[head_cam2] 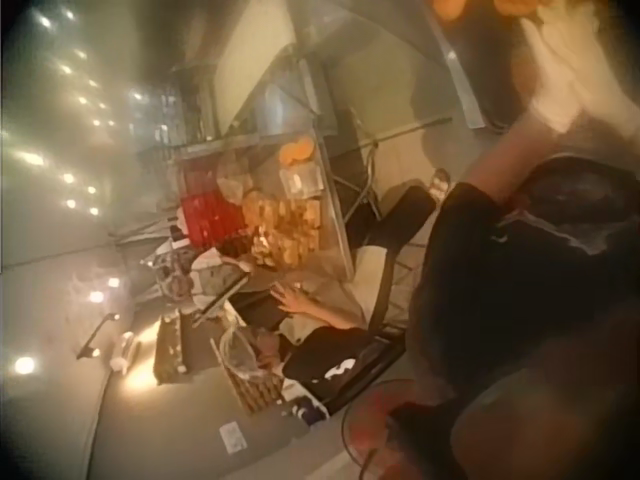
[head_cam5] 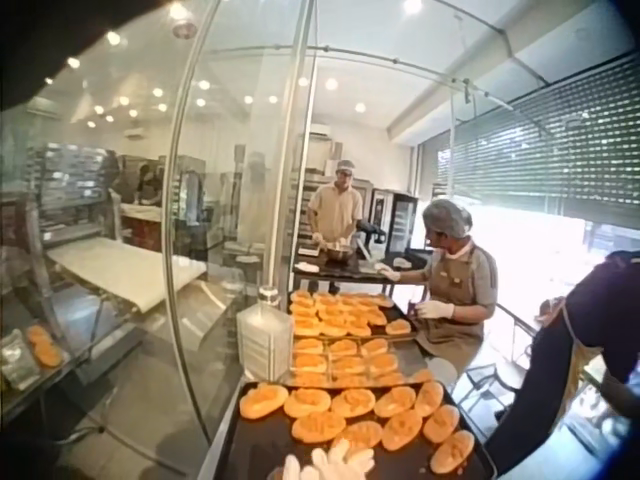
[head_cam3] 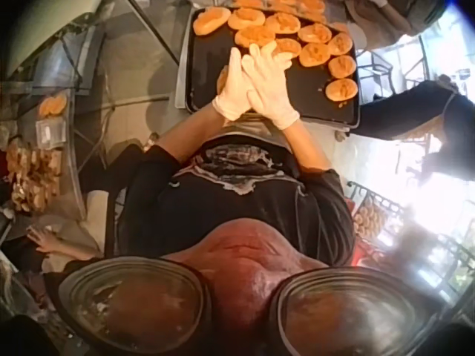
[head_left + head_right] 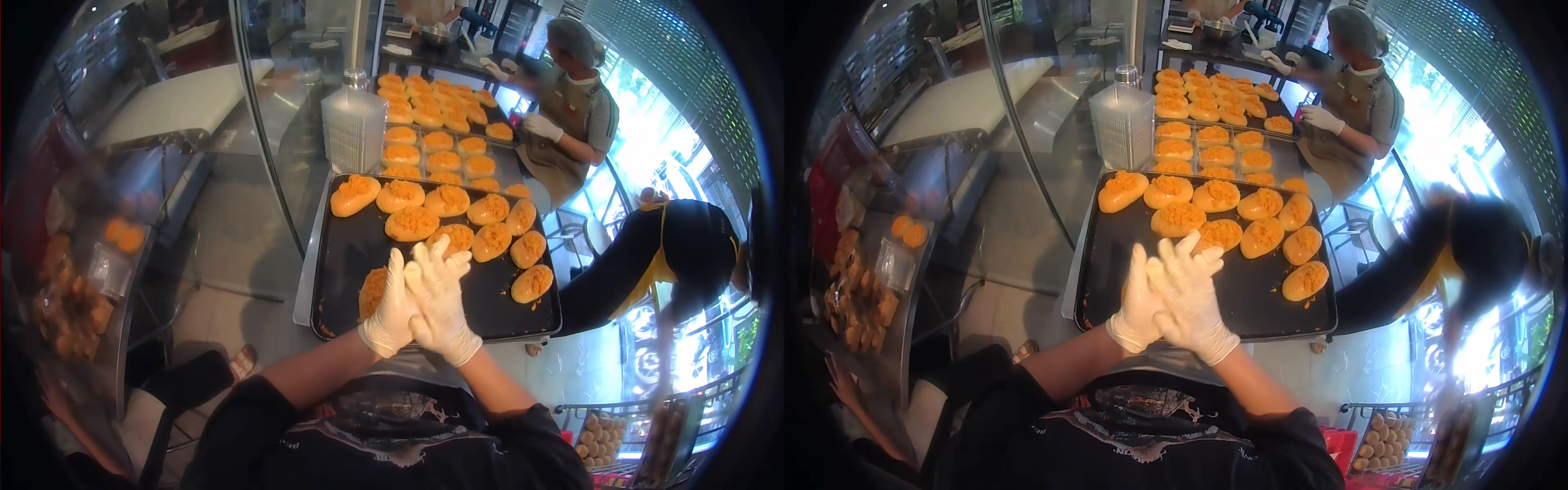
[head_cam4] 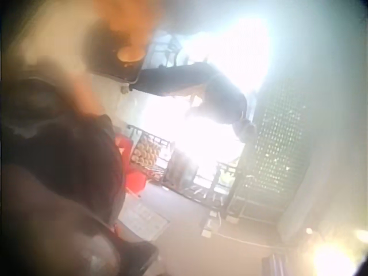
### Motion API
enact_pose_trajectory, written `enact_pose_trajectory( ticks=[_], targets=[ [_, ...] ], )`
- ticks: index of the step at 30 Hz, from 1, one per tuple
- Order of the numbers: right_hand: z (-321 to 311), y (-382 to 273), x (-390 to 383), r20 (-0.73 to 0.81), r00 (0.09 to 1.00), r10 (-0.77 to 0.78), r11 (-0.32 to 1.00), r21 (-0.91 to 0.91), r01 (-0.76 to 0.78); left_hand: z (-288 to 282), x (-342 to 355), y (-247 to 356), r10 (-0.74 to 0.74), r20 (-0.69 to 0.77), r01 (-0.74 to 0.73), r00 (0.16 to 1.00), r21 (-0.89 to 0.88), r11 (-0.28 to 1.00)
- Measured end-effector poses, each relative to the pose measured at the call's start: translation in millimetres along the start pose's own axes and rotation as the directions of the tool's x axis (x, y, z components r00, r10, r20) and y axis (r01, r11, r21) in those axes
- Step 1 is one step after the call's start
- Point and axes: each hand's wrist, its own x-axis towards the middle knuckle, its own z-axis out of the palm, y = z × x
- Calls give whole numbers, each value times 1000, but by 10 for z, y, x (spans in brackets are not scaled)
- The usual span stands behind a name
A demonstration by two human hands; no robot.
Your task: Splitting open bread rolls on a tray in a bakery production area.
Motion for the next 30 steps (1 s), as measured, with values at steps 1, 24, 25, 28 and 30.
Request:
enact_pose_trajectory(
  ticks=[1, 24, 25, 28, 30],
  targets=[
    [-60, 120, 17, 4, 1000, 17, 995, -96, -17, 22, 59, -32, -20, -161, 30, 987, 61, 998],
    [-214, 560, -547, -70, 941, 331, 935, 162, -316, -1142, -894, 911, 413, -165, 110, 896, 982, 154],
    [-80, 463, -508, 36, 947, 320, 945, 58, -321, -1125, -925, 845, 380, -112, 114, 918, 993, 17],
    [235, 230, -366, 72, 982, 172, 983, 59, -176, -1038, -926, 719, 292, -19, 98, 956, 961, -257],
    [341, 144, -304, 66, 987, 149, 988, 17, -151, -1009, -909, 696, 250, 70, 23, 966, 936, -351]
  ],
)
